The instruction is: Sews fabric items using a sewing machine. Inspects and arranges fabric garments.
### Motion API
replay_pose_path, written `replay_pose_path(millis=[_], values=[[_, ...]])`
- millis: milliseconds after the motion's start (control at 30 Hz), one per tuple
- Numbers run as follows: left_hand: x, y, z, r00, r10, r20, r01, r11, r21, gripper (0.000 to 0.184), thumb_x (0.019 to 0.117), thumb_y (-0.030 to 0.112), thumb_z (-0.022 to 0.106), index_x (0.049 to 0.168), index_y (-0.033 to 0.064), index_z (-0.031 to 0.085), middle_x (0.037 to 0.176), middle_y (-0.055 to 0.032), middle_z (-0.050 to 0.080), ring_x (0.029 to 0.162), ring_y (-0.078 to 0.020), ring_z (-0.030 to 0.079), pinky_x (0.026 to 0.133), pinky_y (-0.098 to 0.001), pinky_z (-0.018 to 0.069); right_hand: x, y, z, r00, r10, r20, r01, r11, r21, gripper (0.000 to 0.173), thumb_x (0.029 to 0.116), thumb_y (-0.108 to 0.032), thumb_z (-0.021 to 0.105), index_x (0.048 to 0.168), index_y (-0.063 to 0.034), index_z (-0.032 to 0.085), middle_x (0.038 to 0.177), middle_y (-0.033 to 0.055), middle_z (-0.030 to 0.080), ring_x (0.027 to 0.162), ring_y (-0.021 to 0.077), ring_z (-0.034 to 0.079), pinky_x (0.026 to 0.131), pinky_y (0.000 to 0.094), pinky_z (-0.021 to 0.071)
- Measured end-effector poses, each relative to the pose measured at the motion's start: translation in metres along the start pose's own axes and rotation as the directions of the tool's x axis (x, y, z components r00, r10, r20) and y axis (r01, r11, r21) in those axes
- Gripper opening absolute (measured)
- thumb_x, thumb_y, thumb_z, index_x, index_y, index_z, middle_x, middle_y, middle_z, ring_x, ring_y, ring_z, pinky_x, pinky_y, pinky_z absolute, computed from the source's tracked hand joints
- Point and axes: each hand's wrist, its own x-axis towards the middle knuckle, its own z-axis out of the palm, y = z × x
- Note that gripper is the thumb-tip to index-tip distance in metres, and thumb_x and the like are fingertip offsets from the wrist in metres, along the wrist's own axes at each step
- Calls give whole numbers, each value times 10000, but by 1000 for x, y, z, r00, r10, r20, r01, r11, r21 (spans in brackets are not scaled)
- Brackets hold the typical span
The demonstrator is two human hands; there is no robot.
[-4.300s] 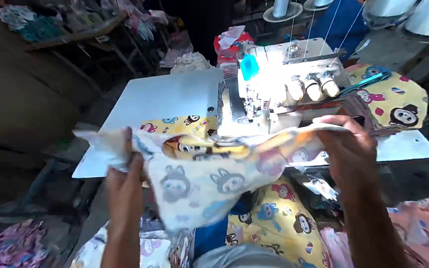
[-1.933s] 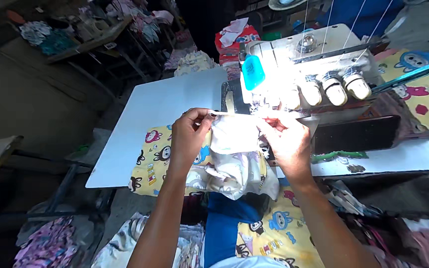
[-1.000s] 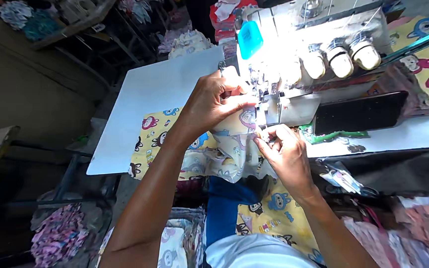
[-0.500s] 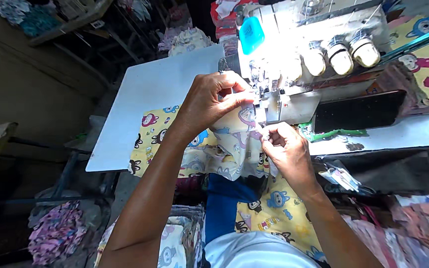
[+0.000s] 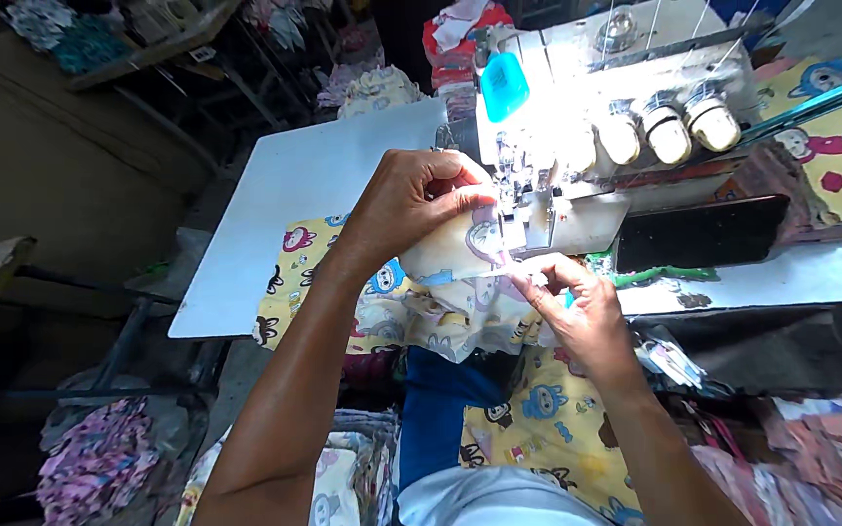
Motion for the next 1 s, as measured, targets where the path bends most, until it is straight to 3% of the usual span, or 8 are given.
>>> replay_pose_path(millis=[67,133,233,300,433,600,800,1000], values=[[9,-1,-6,999,-14,32,12,997,77,187,956,238,692,927,58,734,815,38,654,670,65,496,617,-110,385,3,-4,-6,998,54,33,-56,995,78,105,960,-221,681,1006,-145,737,872,-89,672,793,-42,613,719,128,502],[18,-13,1,993,-96,70,81,978,194,215,936,274,707,906,64,741,851,-38,677,726,-86,567,672,-289,450,6,5,-6,993,97,70,-103,990,95,92,979,-167,653,1017,-109,713,880,-59,689,784,-34,633,710,143,528],[22,-29,29,969,-240,57,215,935,283,262,912,284,748,892,24,743,988,-169,682,1013,-344,640,856,-553,497,5,21,0,978,169,125,-180,980,81,112,984,-128,645,1024,-47,710,894,-12,686,773,-26,619,719,152,521],[18,-26,49,963,-266,-48,266,904,333,246,895,264,766,907,21,733,1015,-178,654,1055,-356,623,881,-529,489,2,24,1,972,186,142,-204,971,123,102,979,-114,638,1016,-43,702,867,-30,688,755,-59,613,703,112,512],[-10,5,69,959,-194,-205,268,855,445,140,947,161,712,930,24,693,923,-160,627,846,-329,652,690,-473,527,0,22,-3,958,193,212,-239,946,217,118,996,-93,594,1054,-37,680,884,-37,684,800,-45,628,738,111,524],[-58,19,104,927,-212,-308,346,801,489,388,1050,358,519,1223,95,747,1286,-158,688,1279,-367,596,1041,-526,470,-11,27,-9,939,181,293,-265,923,279,183,1010,-105,565,1130,-19,674,923,-47,686,790,-48,627,720,108,526],[-61,22,126,952,-169,-256,274,844,461,472,1072,457,420,1372,202,681,1418,-138,624,1392,-334,517,1171,-522,359,-24,32,-18,968,166,187,-222,914,339,227,1016,-58,545,1176,22,684,1115,17,720,991,19,681,886,168,567],[-27,-6,95,939,-238,-248,299,922,246,336,1046,196,523,1248,-45,642,1265,-191,677,1233,-318,634,1068,-462,485,-8,26,-13,981,143,131,-176,941,290,181,996,-36,569,1128,27,676,957,-25,722,843,-27,672,779,131,570]])
